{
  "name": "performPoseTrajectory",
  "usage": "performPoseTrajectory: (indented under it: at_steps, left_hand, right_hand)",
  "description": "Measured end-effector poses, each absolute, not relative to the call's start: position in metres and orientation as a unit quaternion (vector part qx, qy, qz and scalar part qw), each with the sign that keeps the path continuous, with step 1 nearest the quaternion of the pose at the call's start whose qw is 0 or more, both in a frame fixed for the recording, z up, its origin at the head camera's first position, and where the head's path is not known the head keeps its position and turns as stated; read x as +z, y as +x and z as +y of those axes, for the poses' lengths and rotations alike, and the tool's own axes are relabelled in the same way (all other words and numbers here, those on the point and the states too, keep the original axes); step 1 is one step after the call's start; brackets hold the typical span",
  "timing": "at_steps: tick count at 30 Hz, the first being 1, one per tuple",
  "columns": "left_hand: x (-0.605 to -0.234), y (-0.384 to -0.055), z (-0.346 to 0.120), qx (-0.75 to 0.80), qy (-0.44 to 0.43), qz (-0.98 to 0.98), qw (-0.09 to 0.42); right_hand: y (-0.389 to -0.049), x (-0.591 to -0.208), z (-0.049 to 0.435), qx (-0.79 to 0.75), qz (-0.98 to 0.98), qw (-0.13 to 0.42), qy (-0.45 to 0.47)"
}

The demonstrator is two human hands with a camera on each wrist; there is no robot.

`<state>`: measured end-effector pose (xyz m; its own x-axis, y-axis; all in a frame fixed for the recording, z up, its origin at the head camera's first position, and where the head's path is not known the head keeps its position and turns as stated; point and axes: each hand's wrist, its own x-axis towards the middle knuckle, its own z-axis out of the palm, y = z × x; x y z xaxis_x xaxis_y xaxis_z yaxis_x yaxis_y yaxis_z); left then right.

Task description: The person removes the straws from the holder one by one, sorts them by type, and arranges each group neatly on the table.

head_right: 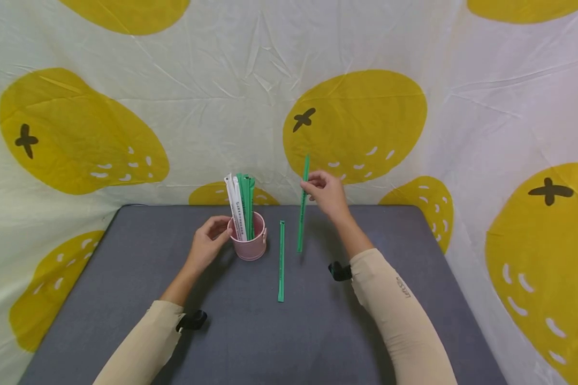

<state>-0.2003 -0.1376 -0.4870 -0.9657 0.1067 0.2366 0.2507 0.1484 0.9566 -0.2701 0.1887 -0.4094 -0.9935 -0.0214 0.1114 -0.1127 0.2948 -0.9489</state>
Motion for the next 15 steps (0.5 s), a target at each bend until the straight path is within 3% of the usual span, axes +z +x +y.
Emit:
performPoseTrajectory:
  at_steps: [15]
  left_hand:
    - [-0.521, -0.217, -0.143, -0.638, -0.110, -0.759, 0.069]
  right_hand:
    - [-0.263, -0.457, 0.184, 0.568, -0.822, 0.032, 0.032]
